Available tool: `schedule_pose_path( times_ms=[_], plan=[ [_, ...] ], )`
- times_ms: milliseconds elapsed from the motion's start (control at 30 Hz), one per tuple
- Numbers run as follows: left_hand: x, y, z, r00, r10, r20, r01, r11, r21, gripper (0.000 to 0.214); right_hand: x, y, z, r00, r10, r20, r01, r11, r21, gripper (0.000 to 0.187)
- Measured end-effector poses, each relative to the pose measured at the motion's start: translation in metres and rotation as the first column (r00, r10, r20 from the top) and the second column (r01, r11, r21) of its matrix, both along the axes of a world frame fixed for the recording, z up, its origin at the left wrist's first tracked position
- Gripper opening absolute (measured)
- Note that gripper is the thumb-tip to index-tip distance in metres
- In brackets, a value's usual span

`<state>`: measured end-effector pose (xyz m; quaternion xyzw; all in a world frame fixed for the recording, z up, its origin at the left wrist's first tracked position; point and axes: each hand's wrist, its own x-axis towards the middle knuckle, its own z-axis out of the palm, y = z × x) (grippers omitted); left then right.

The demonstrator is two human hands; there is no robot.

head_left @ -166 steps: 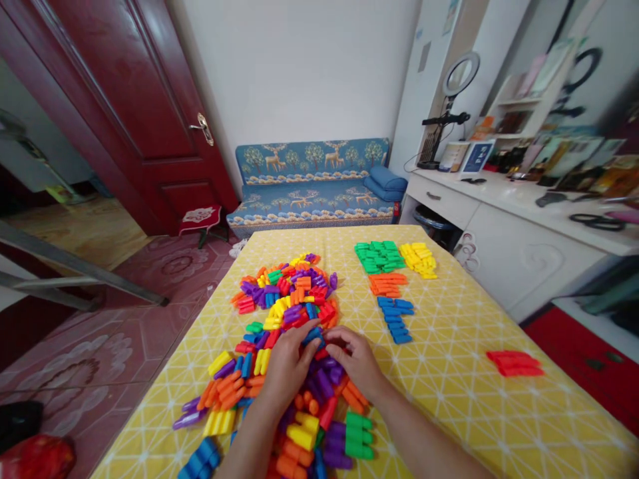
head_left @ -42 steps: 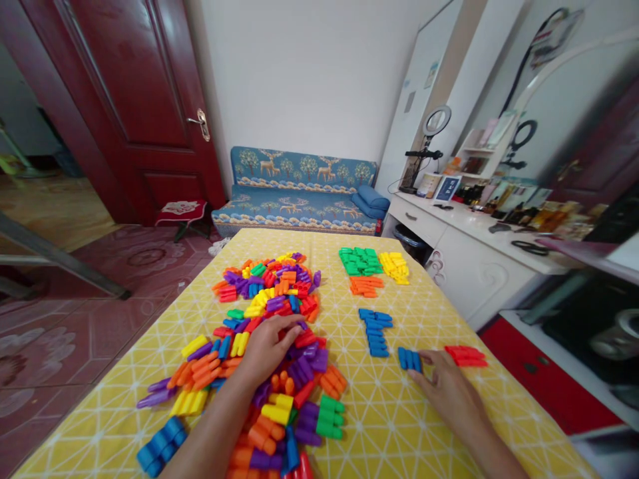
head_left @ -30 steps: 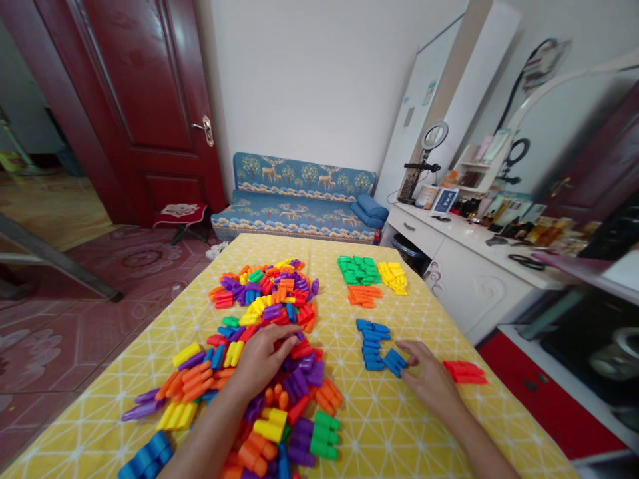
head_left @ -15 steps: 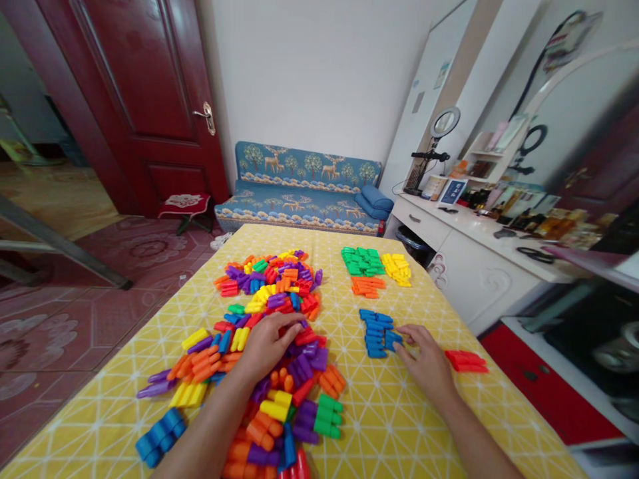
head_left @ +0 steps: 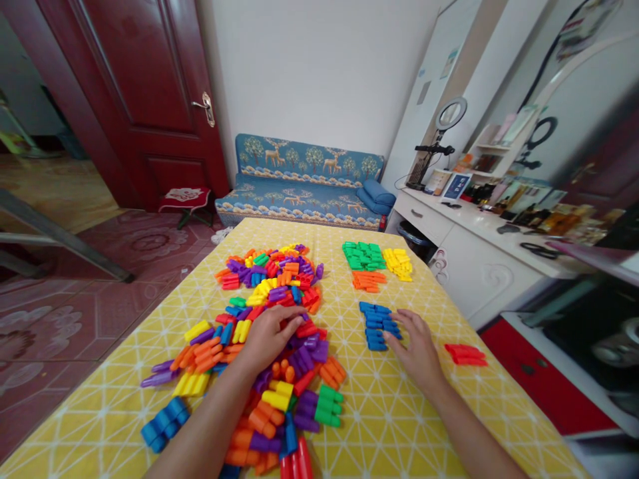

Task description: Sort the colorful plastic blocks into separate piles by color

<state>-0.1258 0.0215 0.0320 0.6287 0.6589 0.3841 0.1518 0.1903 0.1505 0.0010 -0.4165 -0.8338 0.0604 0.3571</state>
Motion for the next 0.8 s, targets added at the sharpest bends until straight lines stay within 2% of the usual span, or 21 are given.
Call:
schedule_pose_path(
  times_ms=[100,233,467,667,800],
  plan=[
    [-0.001,0.000,-0.001,1.000,0.002,0.013,-0.002,1.000,0.016,0.032,-0.016,-0.011,0.000,0.993,0.005,0.117,-0.010,0.999,0.036,0.049],
    [0.000,-0.001,0.001,1.000,0.005,0.004,-0.005,1.000,0.004,0.031,-0.031,-0.020,-0.010,0.974,-0.047,0.223,0.029,0.996,0.082,0.058],
    [0.000,-0.001,-0.001,1.000,0.003,0.022,-0.003,1.000,0.010,0.033,-0.026,-0.016,-0.018,0.976,0.029,0.215,-0.040,0.998,0.047,0.054],
    [0.001,-0.001,-0.001,1.000,0.002,0.014,-0.002,1.000,0.010,0.033,-0.027,-0.018,-0.011,0.973,0.057,0.222,-0.059,0.998,0.005,0.061],
    [0.001,-0.001,0.000,1.000,0.009,0.012,-0.009,1.000,0.007,0.032,-0.028,-0.021,-0.005,0.963,0.077,0.257,-0.067,0.997,-0.049,0.057]
  ],
)
